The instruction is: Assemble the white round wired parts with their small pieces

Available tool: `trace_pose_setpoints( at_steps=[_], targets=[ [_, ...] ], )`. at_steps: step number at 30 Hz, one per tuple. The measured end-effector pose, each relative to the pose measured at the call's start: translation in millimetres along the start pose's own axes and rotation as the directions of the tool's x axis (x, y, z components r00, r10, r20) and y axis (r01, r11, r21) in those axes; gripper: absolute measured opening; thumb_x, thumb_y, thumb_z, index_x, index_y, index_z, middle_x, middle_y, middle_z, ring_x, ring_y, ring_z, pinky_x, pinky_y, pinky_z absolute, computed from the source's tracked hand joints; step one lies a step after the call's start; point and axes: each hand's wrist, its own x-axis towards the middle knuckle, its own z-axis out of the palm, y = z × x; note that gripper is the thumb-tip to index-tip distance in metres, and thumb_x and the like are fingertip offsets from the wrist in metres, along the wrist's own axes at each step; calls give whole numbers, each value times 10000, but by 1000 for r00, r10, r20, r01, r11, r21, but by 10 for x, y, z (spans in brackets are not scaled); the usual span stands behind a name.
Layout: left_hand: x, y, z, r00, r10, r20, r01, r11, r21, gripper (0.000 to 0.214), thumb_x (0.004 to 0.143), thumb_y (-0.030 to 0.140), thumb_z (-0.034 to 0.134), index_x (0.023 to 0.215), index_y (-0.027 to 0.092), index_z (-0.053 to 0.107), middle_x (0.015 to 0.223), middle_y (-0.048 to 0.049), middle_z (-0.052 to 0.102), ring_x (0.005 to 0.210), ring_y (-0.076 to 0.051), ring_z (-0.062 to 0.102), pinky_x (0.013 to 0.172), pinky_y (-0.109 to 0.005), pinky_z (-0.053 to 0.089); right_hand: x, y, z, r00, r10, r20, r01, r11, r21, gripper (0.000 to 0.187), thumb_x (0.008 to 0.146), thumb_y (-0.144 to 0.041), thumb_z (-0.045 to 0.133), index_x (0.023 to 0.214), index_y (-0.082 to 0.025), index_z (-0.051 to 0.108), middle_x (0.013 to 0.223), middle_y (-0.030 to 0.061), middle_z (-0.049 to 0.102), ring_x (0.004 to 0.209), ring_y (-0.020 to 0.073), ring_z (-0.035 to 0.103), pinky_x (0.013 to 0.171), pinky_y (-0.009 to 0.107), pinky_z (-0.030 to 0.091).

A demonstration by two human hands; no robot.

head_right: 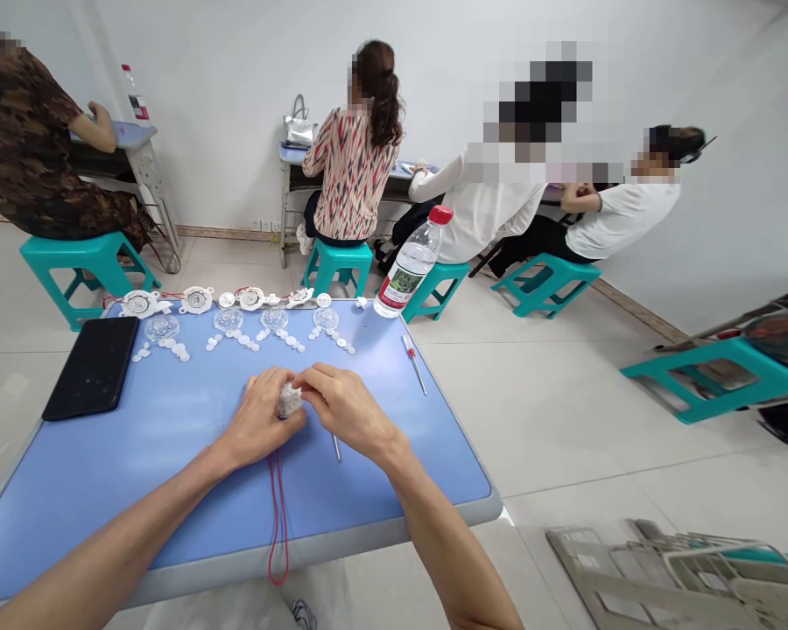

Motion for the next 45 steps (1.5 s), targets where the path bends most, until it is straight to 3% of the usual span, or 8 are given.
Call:
trace_pose_setpoints(
  at_steps=[8,24,29,36,41,45],
  targets=[
    [-2,-15,6,1000,19,-7,-19,1000,10,184,782,229,511,966,220,509,1035,-35,615,988,-230,562,860,-394,377,-4,-10,-32,999,-6,51,3,998,70,243,835,-20,507,940,-185,652,899,36,664,812,149,630,726,261,480],
    [0,-11,-3,1000,10,-9,-10,1000,10,206,775,225,516,981,221,504,1021,-36,610,994,-236,559,863,-405,382,30,18,-8,1000,-21,-16,23,993,114,228,867,-49,480,889,-179,667,884,46,683,812,153,634,749,276,481],
    [7,-25,13,1000,7,-26,-7,1000,6,229,771,221,536,997,226,501,1004,-35,613,1010,-240,567,875,-398,389,60,78,-2,998,45,-51,-35,981,190,227,842,-44,519,889,-181,694,869,30,690,806,139,632,759,268,486],
    [25,-30,-2,999,11,-31,-12,1000,-2,250,764,201,540,1010,219,499,1029,-35,614,1037,-236,558,894,-398,380,109,147,33,990,132,-47,-115,955,273,254,815,-42,501,829,-183,712,786,6,666,650,106,614,667,242,480],
    [34,-53,8,999,15,-42,-15,1000,-19,267,754,200,548,1015,221,497,1036,-31,615,1037,-233,558,888,-389,373,138,185,62,969,247,-27,-211,877,431,168,815,-139,522,806,-186,683,671,-3,646,636,135,627,602,246,493],
    [28,-60,13,999,17,-43,-17,1000,-20,260,755,198,548,1007,219,491,1041,-32,613,1036,-234,562,887,-390,371,170,255,54,949,307,-76,-214,800,561,120,774,-219,581,819,-189,689,749,7,650,675,144,638,658,278,534]
  ],
)
